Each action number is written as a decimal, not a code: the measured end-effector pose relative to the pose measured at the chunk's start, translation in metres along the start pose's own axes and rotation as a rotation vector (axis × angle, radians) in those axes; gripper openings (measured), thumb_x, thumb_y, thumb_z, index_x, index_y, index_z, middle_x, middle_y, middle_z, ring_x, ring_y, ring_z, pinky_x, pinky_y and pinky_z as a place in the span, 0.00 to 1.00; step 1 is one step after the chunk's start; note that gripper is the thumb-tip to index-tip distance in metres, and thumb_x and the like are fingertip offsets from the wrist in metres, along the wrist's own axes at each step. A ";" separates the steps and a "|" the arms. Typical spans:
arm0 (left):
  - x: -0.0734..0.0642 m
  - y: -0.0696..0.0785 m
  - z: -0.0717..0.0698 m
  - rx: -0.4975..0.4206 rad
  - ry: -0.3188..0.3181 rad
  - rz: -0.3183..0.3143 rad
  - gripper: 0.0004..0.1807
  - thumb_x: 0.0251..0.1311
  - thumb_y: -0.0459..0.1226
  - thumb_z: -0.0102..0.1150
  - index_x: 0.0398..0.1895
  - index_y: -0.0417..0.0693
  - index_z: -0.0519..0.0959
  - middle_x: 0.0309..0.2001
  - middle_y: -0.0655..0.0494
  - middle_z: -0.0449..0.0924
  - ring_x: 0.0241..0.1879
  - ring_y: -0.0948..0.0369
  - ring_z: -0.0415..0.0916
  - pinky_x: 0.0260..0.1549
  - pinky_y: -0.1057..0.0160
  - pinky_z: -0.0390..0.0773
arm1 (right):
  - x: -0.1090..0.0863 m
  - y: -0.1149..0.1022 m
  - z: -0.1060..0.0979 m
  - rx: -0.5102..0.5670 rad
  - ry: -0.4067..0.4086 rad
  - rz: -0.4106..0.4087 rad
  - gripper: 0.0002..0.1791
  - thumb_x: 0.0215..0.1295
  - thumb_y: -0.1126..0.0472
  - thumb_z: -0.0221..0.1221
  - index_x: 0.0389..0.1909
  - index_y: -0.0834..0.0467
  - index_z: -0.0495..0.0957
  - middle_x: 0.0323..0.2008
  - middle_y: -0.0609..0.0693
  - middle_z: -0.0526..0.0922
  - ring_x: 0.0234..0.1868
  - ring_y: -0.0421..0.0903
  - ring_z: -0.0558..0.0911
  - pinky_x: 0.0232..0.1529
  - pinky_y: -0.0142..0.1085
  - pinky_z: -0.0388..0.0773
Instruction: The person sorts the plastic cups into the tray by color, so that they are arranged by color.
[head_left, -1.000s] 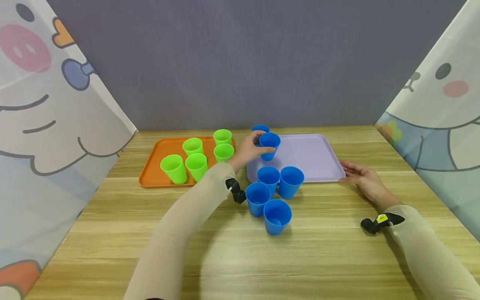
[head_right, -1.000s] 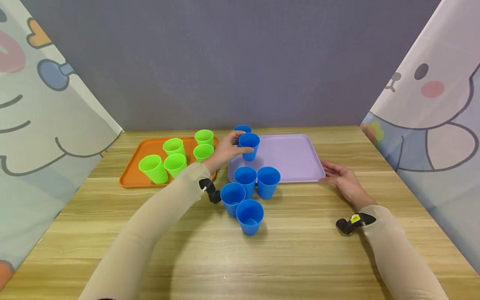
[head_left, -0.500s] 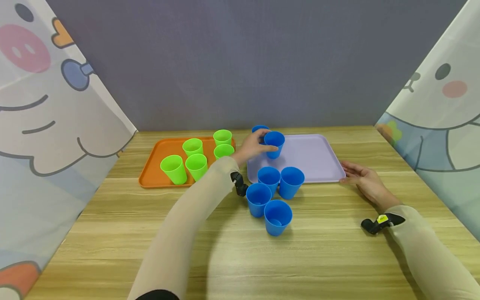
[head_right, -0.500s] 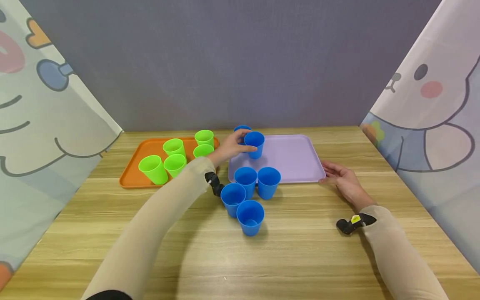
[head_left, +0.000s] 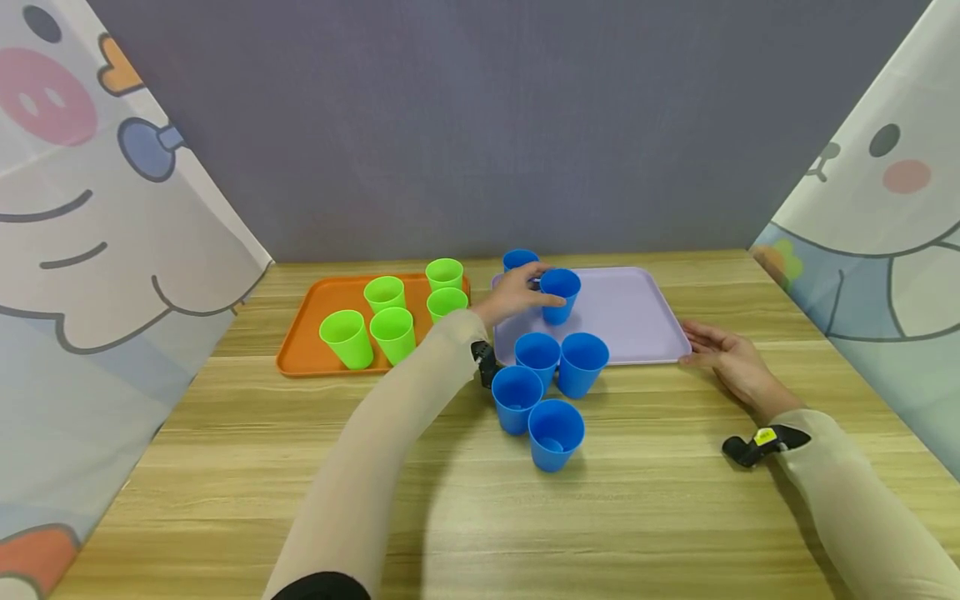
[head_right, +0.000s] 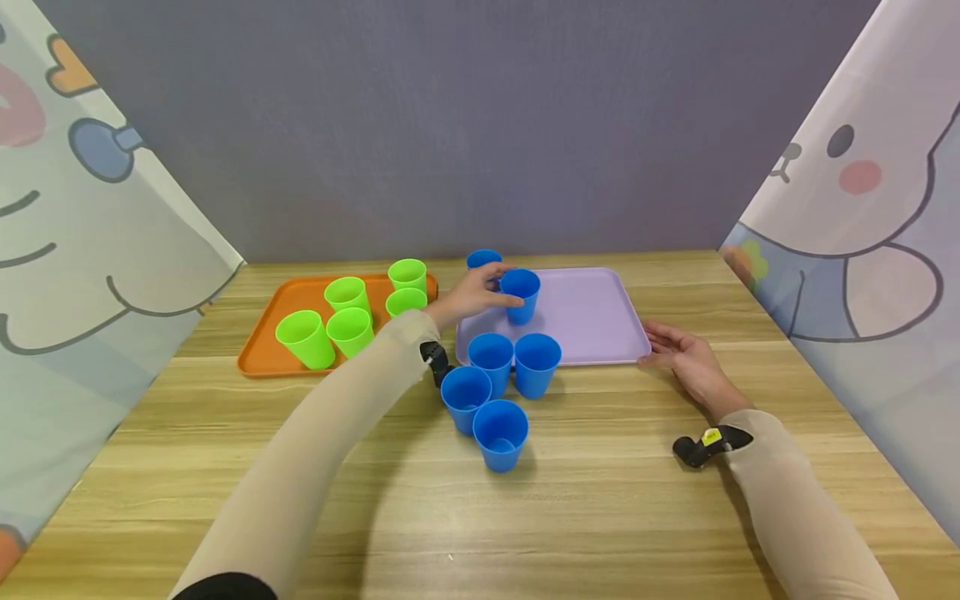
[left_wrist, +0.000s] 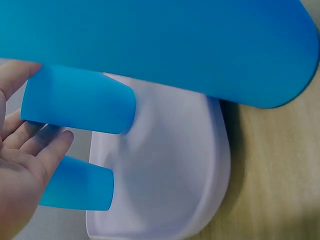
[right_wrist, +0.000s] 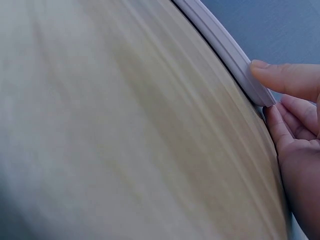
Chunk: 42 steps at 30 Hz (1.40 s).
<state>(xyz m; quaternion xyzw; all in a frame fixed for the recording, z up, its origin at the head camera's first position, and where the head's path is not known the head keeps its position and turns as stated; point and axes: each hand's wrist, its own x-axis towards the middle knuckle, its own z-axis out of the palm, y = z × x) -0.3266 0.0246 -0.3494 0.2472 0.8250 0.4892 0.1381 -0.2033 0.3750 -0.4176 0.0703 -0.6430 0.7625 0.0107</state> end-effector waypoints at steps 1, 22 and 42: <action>0.001 0.000 0.000 0.003 -0.007 0.002 0.41 0.60 0.42 0.70 0.74 0.44 0.63 0.72 0.47 0.64 0.70 0.48 0.63 0.65 0.54 0.68 | 0.000 0.000 0.000 0.002 0.000 0.001 0.32 0.52 0.89 0.58 0.56 0.62 0.80 0.49 0.42 0.85 0.49 0.35 0.82 0.49 0.25 0.78; 0.005 0.000 0.002 0.091 -0.052 -0.047 0.41 0.66 0.48 0.63 0.77 0.46 0.57 0.73 0.47 0.62 0.71 0.49 0.61 0.66 0.48 0.66 | -0.001 -0.001 0.001 0.014 -0.012 -0.004 0.32 0.52 0.89 0.58 0.58 0.64 0.78 0.49 0.42 0.85 0.49 0.35 0.82 0.49 0.26 0.78; -0.006 0.007 -0.009 0.085 -0.058 -0.078 0.46 0.65 0.48 0.64 0.79 0.46 0.51 0.73 0.43 0.61 0.72 0.51 0.60 0.65 0.51 0.67 | -0.002 -0.002 0.001 -0.018 0.000 0.012 0.31 0.54 0.87 0.59 0.59 0.64 0.76 0.50 0.40 0.84 0.50 0.34 0.82 0.49 0.24 0.77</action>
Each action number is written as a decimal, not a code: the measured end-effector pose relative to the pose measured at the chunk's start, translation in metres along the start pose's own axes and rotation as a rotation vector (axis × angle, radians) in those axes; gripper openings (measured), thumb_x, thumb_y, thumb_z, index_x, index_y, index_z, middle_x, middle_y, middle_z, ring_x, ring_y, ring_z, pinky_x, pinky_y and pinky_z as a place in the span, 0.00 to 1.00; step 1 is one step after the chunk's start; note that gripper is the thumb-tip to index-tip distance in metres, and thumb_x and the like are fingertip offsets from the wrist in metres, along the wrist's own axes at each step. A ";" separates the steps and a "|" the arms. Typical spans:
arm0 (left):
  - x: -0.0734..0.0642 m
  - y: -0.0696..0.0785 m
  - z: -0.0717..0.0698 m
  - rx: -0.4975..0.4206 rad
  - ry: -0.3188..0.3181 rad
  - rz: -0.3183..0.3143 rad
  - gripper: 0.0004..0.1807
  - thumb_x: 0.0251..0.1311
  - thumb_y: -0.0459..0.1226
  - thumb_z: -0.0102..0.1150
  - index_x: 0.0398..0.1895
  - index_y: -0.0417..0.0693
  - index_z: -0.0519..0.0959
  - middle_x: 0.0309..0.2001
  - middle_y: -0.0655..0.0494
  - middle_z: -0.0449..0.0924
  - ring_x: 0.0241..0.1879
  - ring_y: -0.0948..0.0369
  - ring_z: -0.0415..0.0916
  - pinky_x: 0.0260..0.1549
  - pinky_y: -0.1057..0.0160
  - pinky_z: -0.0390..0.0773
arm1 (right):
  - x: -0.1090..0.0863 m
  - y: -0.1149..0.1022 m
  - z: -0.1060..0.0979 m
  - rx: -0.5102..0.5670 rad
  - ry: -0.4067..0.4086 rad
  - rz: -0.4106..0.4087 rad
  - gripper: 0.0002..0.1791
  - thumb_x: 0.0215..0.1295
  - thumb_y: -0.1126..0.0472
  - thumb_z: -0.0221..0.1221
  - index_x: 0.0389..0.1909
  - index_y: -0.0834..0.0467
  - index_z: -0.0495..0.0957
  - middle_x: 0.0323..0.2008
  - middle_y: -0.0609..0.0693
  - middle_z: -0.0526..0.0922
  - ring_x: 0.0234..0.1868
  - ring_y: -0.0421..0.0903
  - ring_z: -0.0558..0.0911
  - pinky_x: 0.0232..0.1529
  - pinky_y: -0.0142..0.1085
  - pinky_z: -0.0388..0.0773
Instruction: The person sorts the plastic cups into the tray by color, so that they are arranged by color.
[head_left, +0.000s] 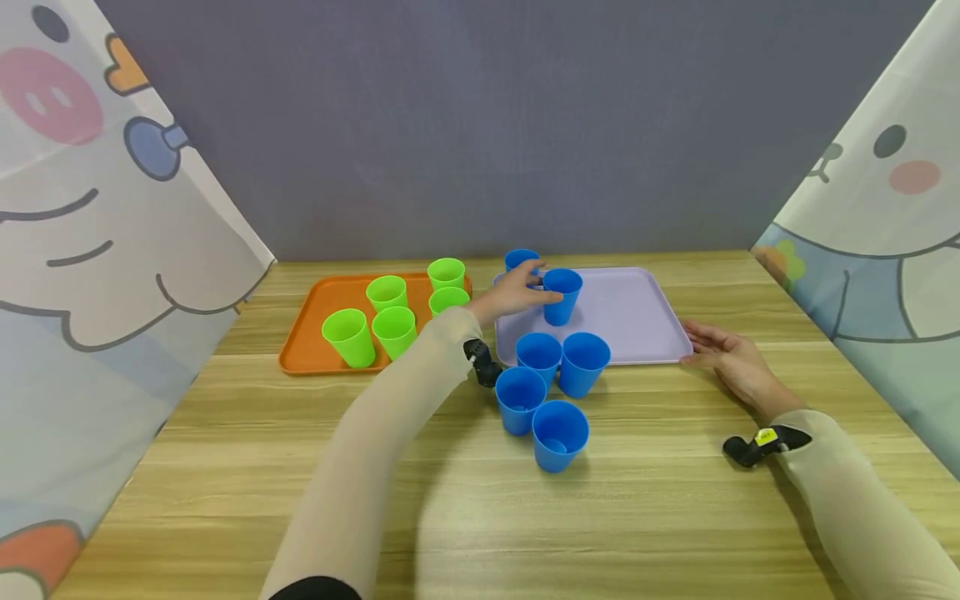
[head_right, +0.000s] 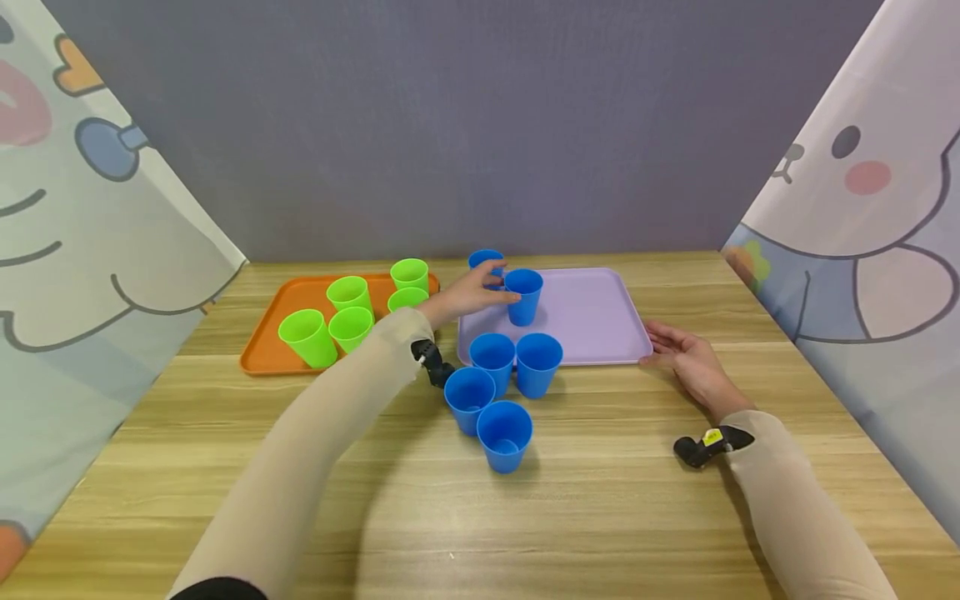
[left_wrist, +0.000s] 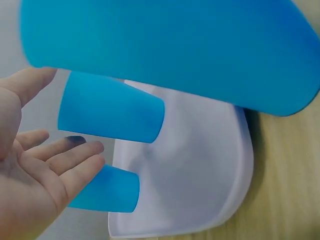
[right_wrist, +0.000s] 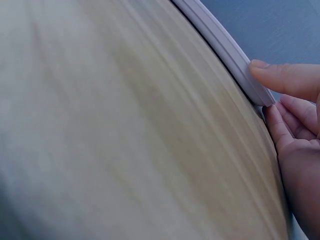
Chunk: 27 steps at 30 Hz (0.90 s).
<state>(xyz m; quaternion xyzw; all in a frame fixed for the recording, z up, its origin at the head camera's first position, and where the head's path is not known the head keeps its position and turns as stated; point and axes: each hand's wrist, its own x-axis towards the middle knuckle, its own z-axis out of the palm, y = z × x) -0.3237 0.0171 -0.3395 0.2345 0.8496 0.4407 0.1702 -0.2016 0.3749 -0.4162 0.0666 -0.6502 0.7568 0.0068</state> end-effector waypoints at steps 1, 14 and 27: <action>-0.002 0.000 -0.001 0.004 -0.002 0.000 0.46 0.65 0.48 0.63 0.79 0.46 0.50 0.73 0.43 0.61 0.72 0.51 0.60 0.65 0.51 0.67 | 0.000 0.000 0.000 -0.001 -0.001 0.000 0.31 0.54 0.87 0.59 0.59 0.64 0.76 0.50 0.40 0.84 0.50 0.34 0.82 0.49 0.24 0.77; -0.031 0.000 -0.015 -0.063 0.015 0.040 0.41 0.66 0.47 0.64 0.77 0.48 0.56 0.68 0.47 0.70 0.68 0.52 0.66 0.65 0.48 0.66 | 0.000 -0.002 -0.001 -0.003 -0.002 0.013 0.32 0.54 0.87 0.59 0.60 0.63 0.75 0.49 0.39 0.84 0.50 0.32 0.81 0.48 0.25 0.78; -0.063 -0.008 -0.006 -0.184 -0.145 0.133 0.34 0.66 0.37 0.64 0.72 0.40 0.64 0.65 0.44 0.73 0.63 0.53 0.73 0.61 0.56 0.72 | -0.001 0.000 -0.001 -0.031 0.003 0.027 0.34 0.55 0.86 0.59 0.64 0.66 0.71 0.49 0.38 0.84 0.50 0.31 0.81 0.48 0.23 0.77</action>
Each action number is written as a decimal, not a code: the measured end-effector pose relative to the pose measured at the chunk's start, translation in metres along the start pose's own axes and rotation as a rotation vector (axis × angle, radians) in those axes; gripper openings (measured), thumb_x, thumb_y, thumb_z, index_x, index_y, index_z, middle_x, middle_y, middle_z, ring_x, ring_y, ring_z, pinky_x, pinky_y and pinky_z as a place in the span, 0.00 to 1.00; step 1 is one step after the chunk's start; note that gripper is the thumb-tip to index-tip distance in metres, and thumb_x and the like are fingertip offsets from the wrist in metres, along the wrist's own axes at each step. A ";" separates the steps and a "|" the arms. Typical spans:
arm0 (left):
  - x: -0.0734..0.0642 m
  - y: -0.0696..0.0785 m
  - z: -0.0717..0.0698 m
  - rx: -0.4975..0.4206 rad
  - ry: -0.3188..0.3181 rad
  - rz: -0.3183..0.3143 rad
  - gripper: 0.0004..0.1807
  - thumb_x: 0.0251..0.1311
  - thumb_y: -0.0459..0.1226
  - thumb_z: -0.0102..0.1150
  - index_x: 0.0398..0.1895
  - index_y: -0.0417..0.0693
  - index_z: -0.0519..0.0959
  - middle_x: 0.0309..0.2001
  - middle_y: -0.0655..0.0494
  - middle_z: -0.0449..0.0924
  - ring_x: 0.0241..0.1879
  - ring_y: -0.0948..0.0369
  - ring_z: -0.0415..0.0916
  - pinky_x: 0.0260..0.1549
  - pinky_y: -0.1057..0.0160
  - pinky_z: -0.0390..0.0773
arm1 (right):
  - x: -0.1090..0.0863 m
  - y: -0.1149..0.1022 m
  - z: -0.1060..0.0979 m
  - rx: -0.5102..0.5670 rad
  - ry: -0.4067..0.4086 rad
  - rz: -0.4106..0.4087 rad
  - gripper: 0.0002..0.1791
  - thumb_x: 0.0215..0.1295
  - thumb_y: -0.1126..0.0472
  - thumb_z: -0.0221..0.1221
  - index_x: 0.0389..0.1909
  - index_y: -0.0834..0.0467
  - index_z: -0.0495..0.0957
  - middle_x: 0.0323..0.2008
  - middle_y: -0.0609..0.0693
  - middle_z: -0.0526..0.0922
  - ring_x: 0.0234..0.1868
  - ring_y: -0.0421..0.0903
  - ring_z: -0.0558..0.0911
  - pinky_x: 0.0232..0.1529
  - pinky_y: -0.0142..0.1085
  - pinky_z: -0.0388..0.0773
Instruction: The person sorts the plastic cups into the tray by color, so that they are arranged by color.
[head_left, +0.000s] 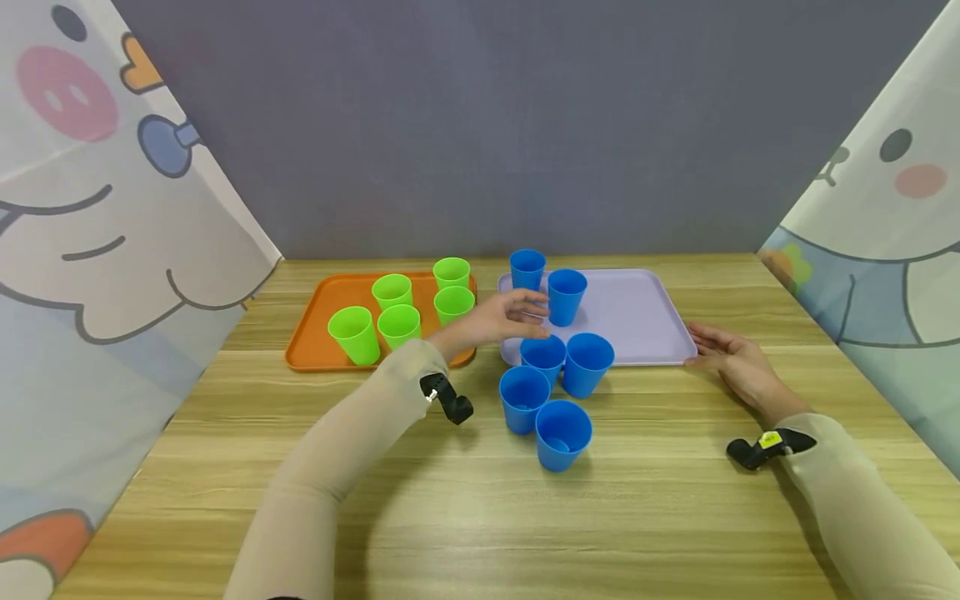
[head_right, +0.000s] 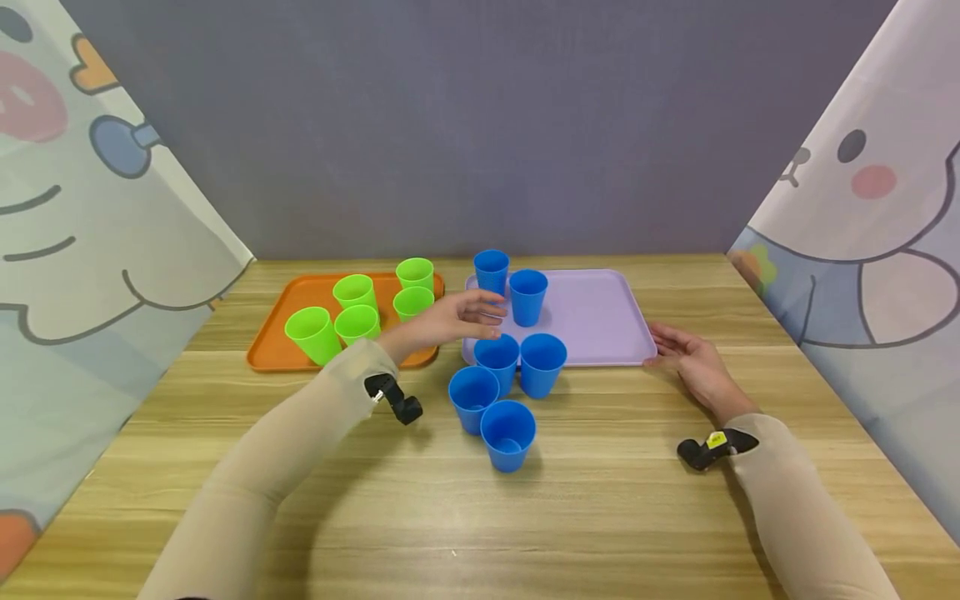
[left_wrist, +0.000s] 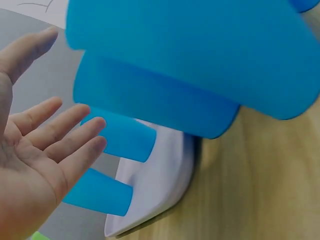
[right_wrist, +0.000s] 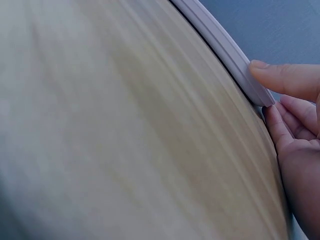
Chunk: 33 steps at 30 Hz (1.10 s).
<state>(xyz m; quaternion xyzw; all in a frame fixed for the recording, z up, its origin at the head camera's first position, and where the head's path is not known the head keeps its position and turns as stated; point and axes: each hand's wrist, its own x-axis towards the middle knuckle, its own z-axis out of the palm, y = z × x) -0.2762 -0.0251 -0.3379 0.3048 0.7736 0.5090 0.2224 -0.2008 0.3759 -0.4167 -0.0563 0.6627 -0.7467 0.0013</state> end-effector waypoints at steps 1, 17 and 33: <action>-0.001 -0.001 0.001 -0.002 -0.014 0.002 0.33 0.65 0.37 0.65 0.71 0.39 0.64 0.65 0.44 0.74 0.63 0.53 0.73 0.60 0.57 0.73 | 0.000 0.000 0.000 -0.002 0.000 -0.001 0.33 0.55 0.86 0.59 0.64 0.66 0.71 0.49 0.38 0.84 0.50 0.31 0.81 0.48 0.23 0.77; -0.014 -0.021 0.004 0.009 -0.176 -0.003 0.32 0.64 0.37 0.66 0.70 0.47 0.69 0.67 0.55 0.72 0.65 0.57 0.68 0.60 0.56 0.73 | -0.001 0.003 -0.001 0.033 -0.011 -0.021 0.31 0.54 0.87 0.58 0.52 0.55 0.82 0.48 0.39 0.85 0.49 0.33 0.82 0.47 0.23 0.77; -0.012 -0.025 0.007 -0.073 -0.185 0.023 0.29 0.63 0.33 0.65 0.68 0.43 0.71 0.62 0.51 0.76 0.60 0.58 0.73 0.59 0.59 0.74 | -0.001 0.000 0.001 0.000 0.019 0.000 0.30 0.53 0.86 0.61 0.50 0.52 0.83 0.47 0.38 0.85 0.48 0.31 0.82 0.46 0.23 0.77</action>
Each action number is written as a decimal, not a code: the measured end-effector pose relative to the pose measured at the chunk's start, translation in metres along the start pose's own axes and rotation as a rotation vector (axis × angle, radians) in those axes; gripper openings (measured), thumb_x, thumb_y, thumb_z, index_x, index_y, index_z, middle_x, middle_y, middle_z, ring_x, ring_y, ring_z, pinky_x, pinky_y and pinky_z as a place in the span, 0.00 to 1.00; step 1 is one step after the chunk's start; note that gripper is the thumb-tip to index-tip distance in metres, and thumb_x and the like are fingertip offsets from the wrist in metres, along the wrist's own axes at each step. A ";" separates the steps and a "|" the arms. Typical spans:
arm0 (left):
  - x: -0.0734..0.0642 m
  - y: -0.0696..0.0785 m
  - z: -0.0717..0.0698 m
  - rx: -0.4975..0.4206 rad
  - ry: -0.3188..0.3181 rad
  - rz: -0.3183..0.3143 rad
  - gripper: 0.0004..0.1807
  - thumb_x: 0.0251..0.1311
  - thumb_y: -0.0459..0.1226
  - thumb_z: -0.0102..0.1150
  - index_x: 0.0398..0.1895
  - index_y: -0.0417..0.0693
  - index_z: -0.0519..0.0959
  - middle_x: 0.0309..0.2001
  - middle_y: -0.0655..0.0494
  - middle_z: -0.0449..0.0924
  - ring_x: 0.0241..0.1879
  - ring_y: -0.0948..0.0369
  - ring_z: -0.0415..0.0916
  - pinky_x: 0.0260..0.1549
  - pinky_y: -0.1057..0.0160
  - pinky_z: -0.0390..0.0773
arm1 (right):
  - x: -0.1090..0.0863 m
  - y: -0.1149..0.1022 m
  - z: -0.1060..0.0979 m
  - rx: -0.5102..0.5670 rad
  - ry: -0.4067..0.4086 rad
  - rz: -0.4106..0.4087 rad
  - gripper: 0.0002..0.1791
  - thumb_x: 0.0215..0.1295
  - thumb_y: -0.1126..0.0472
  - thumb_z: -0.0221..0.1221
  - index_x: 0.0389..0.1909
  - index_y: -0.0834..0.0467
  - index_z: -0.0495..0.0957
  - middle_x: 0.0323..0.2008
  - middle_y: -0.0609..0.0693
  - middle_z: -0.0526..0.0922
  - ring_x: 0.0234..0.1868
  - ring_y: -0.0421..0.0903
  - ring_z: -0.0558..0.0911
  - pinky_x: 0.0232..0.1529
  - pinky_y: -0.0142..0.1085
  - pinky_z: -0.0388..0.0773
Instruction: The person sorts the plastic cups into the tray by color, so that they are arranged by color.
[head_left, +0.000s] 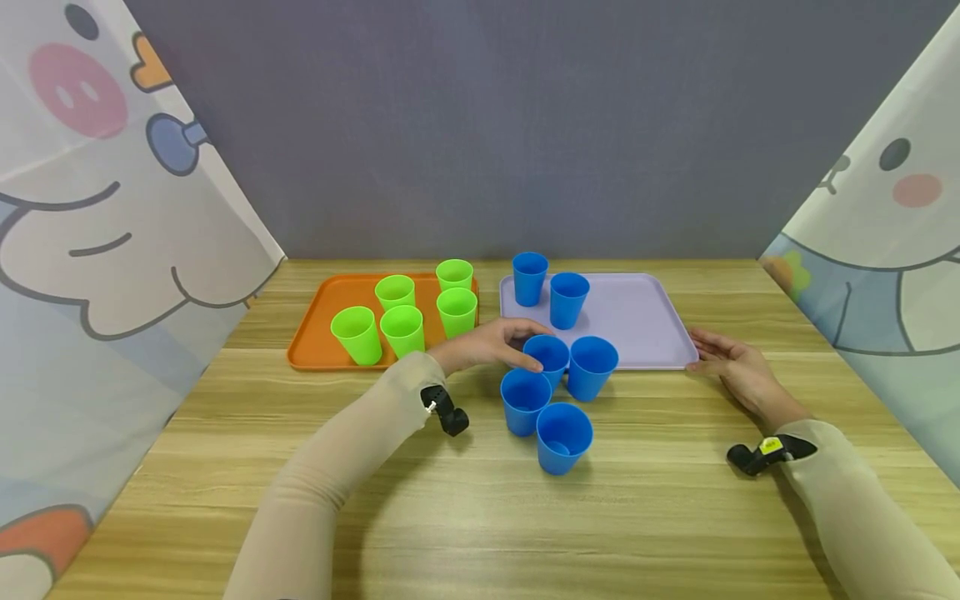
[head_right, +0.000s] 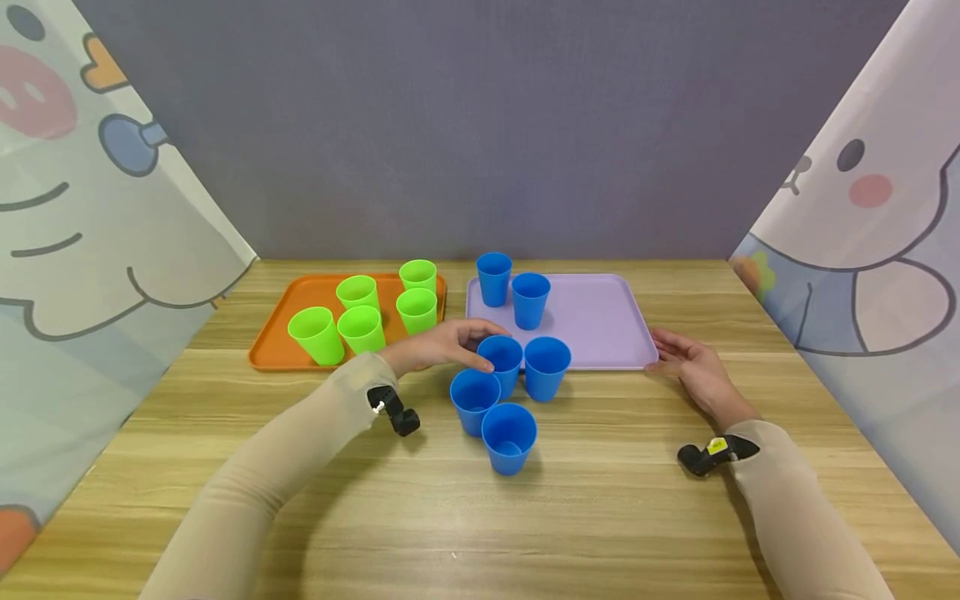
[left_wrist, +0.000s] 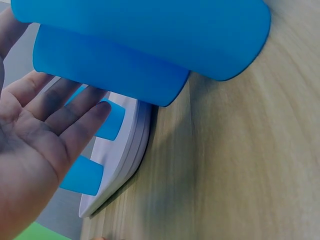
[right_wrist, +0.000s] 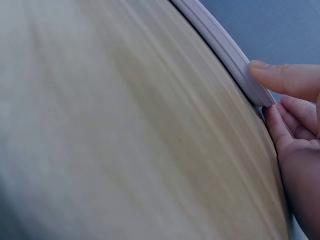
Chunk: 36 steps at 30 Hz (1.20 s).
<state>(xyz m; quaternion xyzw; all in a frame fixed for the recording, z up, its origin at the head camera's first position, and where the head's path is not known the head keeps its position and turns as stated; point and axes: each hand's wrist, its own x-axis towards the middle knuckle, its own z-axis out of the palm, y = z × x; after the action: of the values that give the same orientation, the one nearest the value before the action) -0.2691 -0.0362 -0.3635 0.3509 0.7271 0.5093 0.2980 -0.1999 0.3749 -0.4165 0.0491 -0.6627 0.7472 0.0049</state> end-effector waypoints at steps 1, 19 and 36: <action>0.000 0.000 0.000 0.010 0.008 0.001 0.29 0.63 0.33 0.65 0.67 0.43 0.71 0.61 0.52 0.77 0.60 0.58 0.73 0.59 0.60 0.74 | 0.000 0.000 0.000 0.006 -0.004 -0.004 0.30 0.53 0.86 0.60 0.50 0.52 0.83 0.47 0.38 0.85 0.48 0.32 0.82 0.47 0.23 0.77; -0.001 0.000 0.005 0.040 0.147 0.015 0.23 0.58 0.32 0.70 0.57 0.39 0.79 0.51 0.49 0.84 0.53 0.56 0.79 0.46 0.60 0.82 | 0.001 0.002 -0.002 0.036 -0.028 -0.027 0.31 0.53 0.88 0.58 0.51 0.54 0.83 0.48 0.40 0.85 0.49 0.33 0.82 0.47 0.24 0.77; 0.004 0.013 0.010 0.200 0.035 0.081 0.31 0.51 0.34 0.76 0.60 0.41 0.78 0.57 0.53 0.80 0.57 0.61 0.75 0.58 0.64 0.73 | 0.002 0.005 -0.004 0.047 -0.033 -0.043 0.32 0.53 0.89 0.58 0.51 0.55 0.83 0.49 0.40 0.85 0.48 0.34 0.82 0.47 0.24 0.77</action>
<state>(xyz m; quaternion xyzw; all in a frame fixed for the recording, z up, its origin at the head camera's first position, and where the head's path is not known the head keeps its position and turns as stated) -0.2606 -0.0245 -0.3548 0.3992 0.7646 0.4518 0.2277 -0.2026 0.3786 -0.4220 0.0756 -0.6439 0.7613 0.0090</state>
